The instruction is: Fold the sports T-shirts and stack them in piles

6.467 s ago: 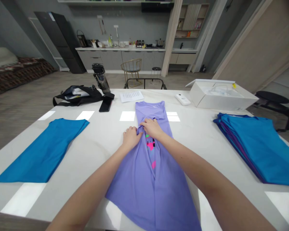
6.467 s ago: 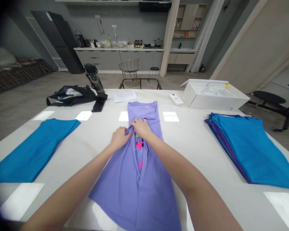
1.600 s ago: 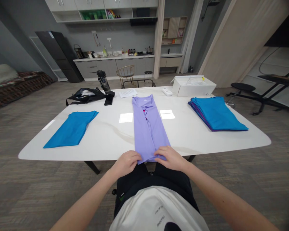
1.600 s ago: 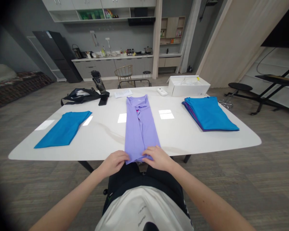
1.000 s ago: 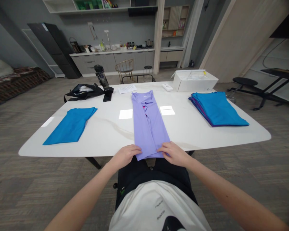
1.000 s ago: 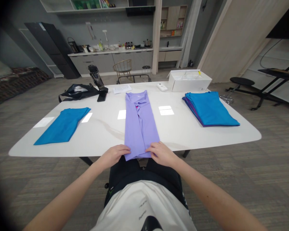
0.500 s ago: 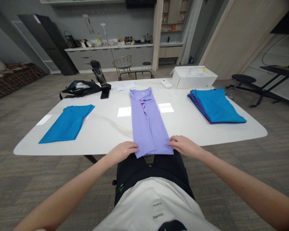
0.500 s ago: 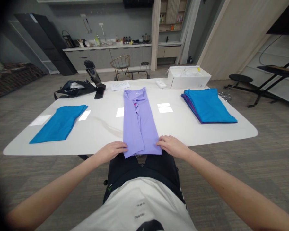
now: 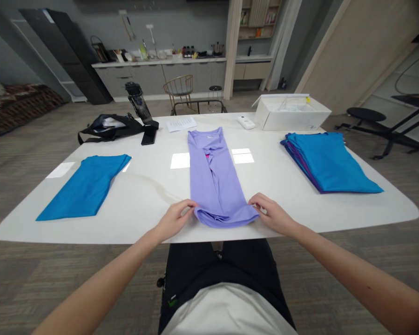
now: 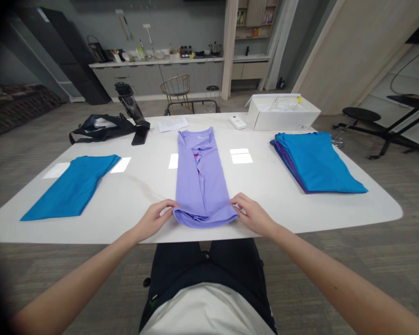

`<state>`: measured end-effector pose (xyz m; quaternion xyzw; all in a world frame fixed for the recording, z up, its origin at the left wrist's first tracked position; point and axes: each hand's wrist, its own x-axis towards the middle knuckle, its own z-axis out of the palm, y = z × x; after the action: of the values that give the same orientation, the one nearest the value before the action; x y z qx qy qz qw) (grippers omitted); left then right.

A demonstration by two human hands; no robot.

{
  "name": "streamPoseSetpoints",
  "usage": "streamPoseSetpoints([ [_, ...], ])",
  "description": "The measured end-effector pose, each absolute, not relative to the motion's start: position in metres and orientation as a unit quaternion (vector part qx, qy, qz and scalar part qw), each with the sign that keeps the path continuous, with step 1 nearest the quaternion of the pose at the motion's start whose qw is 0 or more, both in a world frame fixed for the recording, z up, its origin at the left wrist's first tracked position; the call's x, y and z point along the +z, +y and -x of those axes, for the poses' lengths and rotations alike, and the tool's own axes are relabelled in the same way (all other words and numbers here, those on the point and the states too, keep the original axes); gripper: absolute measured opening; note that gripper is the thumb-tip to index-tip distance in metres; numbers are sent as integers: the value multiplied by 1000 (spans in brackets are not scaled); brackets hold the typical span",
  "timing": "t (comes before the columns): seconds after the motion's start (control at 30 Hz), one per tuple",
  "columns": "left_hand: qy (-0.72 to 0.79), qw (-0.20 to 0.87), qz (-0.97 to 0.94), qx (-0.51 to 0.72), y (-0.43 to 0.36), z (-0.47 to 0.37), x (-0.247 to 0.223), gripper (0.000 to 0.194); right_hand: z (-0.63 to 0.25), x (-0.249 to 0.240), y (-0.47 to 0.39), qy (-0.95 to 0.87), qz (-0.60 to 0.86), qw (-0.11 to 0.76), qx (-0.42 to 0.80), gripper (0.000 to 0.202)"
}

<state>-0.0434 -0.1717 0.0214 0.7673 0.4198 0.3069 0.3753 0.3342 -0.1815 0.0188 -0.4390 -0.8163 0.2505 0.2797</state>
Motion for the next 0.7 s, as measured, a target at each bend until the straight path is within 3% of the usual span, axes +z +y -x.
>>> streamPoseSetpoints([
  [0.23,447,571,-479,494,-67,14,20,19,-295,23,-60,-691,513,415,297,18],
  [0.33,489,649,-358,459,-21,8,7,18,-285,11,-4,-654,599,348,304,21],
  [0.47,547,648,-318,424,12,12,-2,19,-285,0,33,-651,656,218,314,34],
  [0.6,586,610,-382,372,26,16,1,32,-284,-2,45,-656,661,193,309,45],
  [0.7,612,580,-415,342,37,16,2,38,-283,-5,55,-655,663,201,301,36],
])
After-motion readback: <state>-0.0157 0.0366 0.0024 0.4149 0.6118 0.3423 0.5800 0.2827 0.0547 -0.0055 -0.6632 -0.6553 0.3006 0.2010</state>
